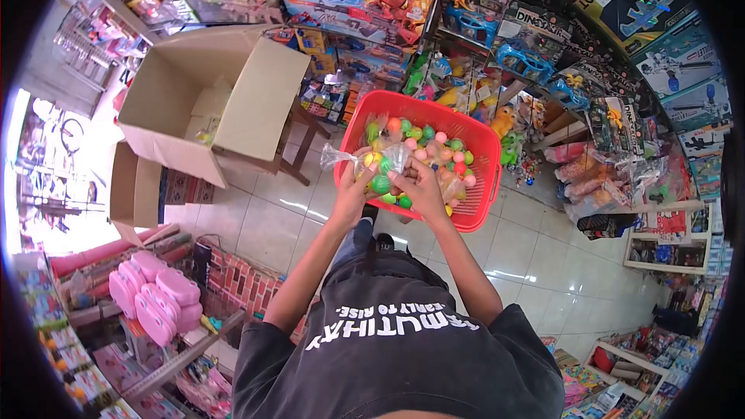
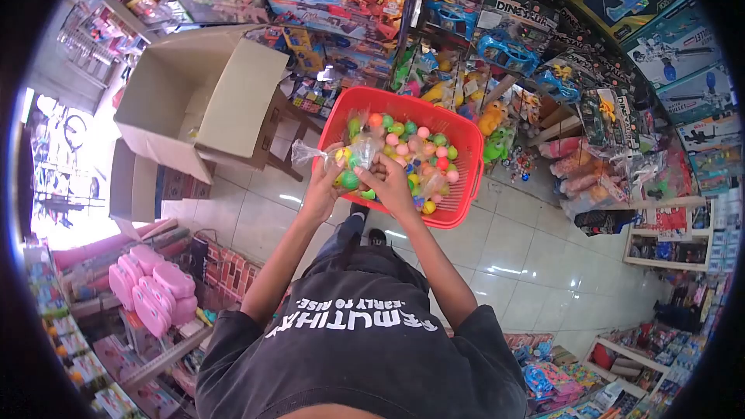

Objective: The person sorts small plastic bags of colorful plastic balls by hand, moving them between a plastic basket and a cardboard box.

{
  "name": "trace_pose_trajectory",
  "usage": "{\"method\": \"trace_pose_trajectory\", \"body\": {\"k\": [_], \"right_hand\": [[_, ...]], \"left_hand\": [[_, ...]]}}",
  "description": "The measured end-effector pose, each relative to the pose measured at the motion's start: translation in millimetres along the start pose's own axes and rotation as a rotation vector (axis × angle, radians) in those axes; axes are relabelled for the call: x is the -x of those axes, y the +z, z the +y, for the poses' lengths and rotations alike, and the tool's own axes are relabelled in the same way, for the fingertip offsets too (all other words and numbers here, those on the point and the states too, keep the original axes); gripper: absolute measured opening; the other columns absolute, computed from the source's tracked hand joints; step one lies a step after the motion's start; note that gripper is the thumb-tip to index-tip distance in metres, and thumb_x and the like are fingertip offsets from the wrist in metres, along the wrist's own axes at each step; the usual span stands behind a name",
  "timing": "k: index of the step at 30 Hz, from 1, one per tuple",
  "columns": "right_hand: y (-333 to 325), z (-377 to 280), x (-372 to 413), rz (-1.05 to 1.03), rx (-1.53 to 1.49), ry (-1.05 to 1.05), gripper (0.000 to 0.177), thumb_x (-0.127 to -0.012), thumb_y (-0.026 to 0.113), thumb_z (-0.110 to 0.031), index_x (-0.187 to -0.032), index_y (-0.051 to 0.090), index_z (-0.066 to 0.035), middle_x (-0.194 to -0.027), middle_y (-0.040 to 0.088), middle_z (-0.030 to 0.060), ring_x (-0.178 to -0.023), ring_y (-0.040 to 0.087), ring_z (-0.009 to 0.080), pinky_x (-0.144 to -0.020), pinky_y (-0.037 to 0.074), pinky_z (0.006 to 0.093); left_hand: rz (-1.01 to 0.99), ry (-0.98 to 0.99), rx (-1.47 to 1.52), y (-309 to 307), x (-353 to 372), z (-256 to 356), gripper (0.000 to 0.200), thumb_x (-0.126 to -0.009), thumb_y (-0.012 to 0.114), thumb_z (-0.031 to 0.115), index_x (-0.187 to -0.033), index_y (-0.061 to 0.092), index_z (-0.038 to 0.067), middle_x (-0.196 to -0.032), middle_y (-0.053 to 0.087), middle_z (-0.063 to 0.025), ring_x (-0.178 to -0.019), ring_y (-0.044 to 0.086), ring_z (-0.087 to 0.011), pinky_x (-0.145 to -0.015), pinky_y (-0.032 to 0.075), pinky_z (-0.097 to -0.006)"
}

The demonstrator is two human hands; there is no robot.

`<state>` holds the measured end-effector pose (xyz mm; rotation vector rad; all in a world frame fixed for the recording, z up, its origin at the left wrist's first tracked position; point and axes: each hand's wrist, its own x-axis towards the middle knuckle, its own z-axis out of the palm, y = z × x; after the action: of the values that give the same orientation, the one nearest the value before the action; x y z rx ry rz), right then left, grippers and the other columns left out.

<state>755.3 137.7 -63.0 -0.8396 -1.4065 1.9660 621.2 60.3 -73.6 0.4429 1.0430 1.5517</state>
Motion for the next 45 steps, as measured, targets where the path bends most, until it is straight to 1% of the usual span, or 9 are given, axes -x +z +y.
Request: {"method": "trace_pose_trajectory", "body": {"k": [3,11,17,19,21,29,37,41,45], "right_hand": [[5.4,4.6,15.6,-0.090,0.006,0.029,0.015,-0.082,0.063,-0.010,-0.087,0.052,-0.001,-0.076,0.056,0.0006,-0.064,0.055,0.0053,-0.059,0.045,0.0184],[42.8,4.2,34.0,-0.411,0.037,-0.037,0.024,-0.079,0.064,-0.008,-0.099,0.051,-0.002,-0.087,0.052,0.0023,-0.078,0.053,0.0069,-0.067,0.045,0.0214],[94.0,-17.1,26.7,-0.518,0.646,-0.406,0.036,-0.074,0.068,-0.010,-0.106,0.054,0.000,-0.097,0.048,0.0045,-0.077,0.052,0.0113,-0.071,0.043,0.0244],[117.0,-12.8,22.1,-0.484,0.593,-0.361,0.036,-0.071,0.071,-0.016,-0.102,0.059,-0.002,-0.099,0.049,0.0059,-0.087,0.049,0.0178,-0.068,0.044,0.0278],[141.6,-16.6,14.3,-0.533,0.781,-0.571,0.035,-0.070,0.072,-0.016,-0.100,0.060,-0.003,-0.097,0.049,0.0057,-0.091,0.048,0.0209,-0.072,0.043,0.0306],[259.8,6.1,-13.9,-0.603,0.683,-0.515,0.027,-0.071,0.069,-0.014,-0.092,0.056,-0.001,-0.093,0.048,0.0081,-0.086,0.051,0.0231,-0.076,0.042,0.0327],[342.1,7.4,-45.9,-0.563,0.763,-0.634,0.027,-0.074,0.066,-0.015,-0.091,0.052,0.001,-0.089,0.048,0.0118,-0.083,0.049,0.0276,-0.072,0.041,0.0331],[369.4,-1.5,-60.1,-0.514,0.749,-0.562,0.028,-0.074,0.066,-0.015,-0.090,0.053,0.002,-0.090,0.048,0.0108,-0.079,0.051,0.0242,-0.066,0.042,0.0311],[381.3,-2.8,-84.8,-0.428,0.703,-0.533,0.024,-0.073,0.067,-0.014,-0.086,0.053,0.001,-0.076,0.045,0.0062,-0.064,0.044,0.0156,-0.057,0.037,0.0267]], "left_hand": [[0.002,0.041,0.010,1.8,28.9,-2.7,0.046,-0.087,0.056,0.013,-0.128,0.035,0.011,-0.115,0.049,-0.0062,-0.099,0.055,-0.0169,-0.075,0.053,-0.0330],[0.213,0.093,0.159,-27.1,89.1,8.1,0.051,-0.084,0.060,0.014,-0.128,0.035,0.012,-0.115,0.050,-0.0064,-0.094,0.058,-0.0173,-0.074,0.054,-0.0330],[0.279,0.111,0.188,-60.6,120.9,29.5,0.054,-0.084,0.060,0.018,-0.130,0.032,0.009,-0.113,0.052,-0.0076,-0.092,0.059,-0.0167,-0.070,0.054,-0.0325],[0.299,0.123,0.187,-76.0,128.3,38.2,0.055,-0.084,0.060,0.018,-0.131,0.031,0.008,-0.112,0.053,-0.0078,-0.090,0.060,-0.0163,-0.069,0.054,-0.0315],[0.304,0.125,0.150,-98.8,134.8,46.6,0.052,-0.086,0.057,0.020,-0.129,0.032,0.009,-0.111,0.053,-0.0068,-0.090,0.059,-0.0158,-0.070,0.053,-0.0314],[0.307,0.121,0.086,-193.5,162.6,113.3,0.042,-0.090,0.051,0.026,-0.125,0.037,0.010,-0.105,0.055,-0.0055,-0.083,0.060,-0.0130,-0.065,0.053,-0.0289],[0.327,0.140,0.012,-266.5,178.5,169.2,0.035,-0.092,0.048,0.030,-0.123,0.045,0.014,-0.102,0.056,-0.0024,-0.080,0.058,-0.0103,-0.063,0.051,-0.0247],[0.341,0.161,-0.046,-303.9,186.6,192.7,0.037,-0.093,0.046,0.030,-0.123,0.044,0.010,-0.102,0.054,-0.0036,-0.074,0.058,-0.0109,-0.062,0.050,-0.0234],[0.331,0.204,-0.072,-335.0,182.3,222.0,0.038,-0.094,0.044,0.028,-0.124,0.043,0.007,-0.103,0.053,-0.0047,-0.071,0.058,-0.0109,-0.060,0.049,-0.0227]]}}
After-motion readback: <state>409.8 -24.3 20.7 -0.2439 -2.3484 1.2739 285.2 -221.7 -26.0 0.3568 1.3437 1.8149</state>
